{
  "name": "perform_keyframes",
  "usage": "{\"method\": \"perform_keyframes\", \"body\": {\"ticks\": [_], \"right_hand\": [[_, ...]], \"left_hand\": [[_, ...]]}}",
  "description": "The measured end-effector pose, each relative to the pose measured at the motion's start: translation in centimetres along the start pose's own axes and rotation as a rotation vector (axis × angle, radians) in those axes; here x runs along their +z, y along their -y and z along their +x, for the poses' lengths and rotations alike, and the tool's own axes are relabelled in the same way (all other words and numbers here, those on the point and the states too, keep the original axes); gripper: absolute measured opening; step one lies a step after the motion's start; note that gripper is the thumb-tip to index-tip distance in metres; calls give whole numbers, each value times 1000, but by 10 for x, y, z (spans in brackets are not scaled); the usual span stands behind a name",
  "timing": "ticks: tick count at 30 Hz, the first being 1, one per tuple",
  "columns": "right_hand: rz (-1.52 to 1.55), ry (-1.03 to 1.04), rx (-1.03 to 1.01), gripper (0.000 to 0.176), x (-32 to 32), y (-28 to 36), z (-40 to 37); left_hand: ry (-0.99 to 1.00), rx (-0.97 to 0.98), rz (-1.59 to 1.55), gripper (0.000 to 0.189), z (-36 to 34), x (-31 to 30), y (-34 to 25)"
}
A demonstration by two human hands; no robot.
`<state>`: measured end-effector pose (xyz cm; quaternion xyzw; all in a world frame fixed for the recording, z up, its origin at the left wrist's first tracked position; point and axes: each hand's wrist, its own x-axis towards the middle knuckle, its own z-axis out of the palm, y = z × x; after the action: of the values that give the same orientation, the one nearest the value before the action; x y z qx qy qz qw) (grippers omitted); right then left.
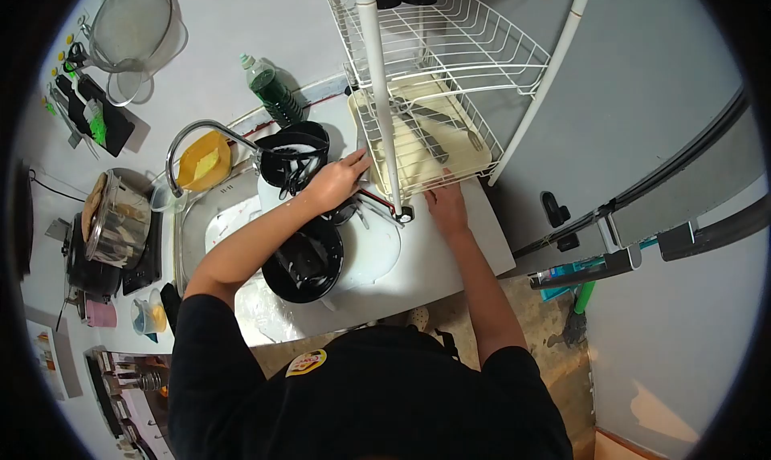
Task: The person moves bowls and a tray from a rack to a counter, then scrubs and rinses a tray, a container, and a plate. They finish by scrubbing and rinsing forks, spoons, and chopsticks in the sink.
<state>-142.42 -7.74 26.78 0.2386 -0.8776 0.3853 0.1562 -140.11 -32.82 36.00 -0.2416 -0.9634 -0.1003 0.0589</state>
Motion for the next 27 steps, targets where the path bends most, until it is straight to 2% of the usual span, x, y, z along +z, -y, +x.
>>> {"method": "perform_keyframes", "body": {"ticks": [4, 6, 8, 10, 12, 14, 15, 16, 18, 20, 22, 23, 26, 27], "right_hand": [[-34, -15, -32, 22, 0, 0, 0], [42, -16, 32, 22, -1, 1, -1], [74, 8, 47, 22, -3, 4, 0], [58, 55, 17, 22, -12, 3, -4], [58, 47, 34, 23, -26, 9, -14], [96, 32, 88, 24, -41, 19, -30], [94, 21, 107, 25, -48, 23, -37], [83, -9, 121, 25, -52, 23, -46], [104, -61, 175, 26, -57, 27, -64], [160, -111, 237, 25, -61, 36, -71], [225, -166, 280, 23, -58, 49, -72], [253, -198, 305, 23, -56, 58, -73], [172, -295, 259, 20, -51, 103, -65], [136, -327, 299, 20, -50, 129, -62]], "left_hand": [[138, -42, -17, 41, 22, 12, -7], [200, -83, -21, 39, 29, 17, -6], [257, -148, -15, 39, 27, -9, -13], [99, -194, -138, 36, 9, -29, -1], [114, -280, -266, 31, -21, -63, 25], [-25, -442, -544, 26, -79, -71, 72], [-21, -595, -607, 24, -112, -77, 88], [-17, -743, -668, 22, -147, -85, 103], [-69, -1036, -638, 20, -217, -62, 142], [34, -1023, -321, 23, -278, -31, 173], [25, -987, -194, 31, -332, 14, 212], [31, -1017, -207, 37, -341, 20, 218], [46, -826, -178, 47, -341, 38, 244], [81, -827, -200, 58, -332, 47, 249]]}}
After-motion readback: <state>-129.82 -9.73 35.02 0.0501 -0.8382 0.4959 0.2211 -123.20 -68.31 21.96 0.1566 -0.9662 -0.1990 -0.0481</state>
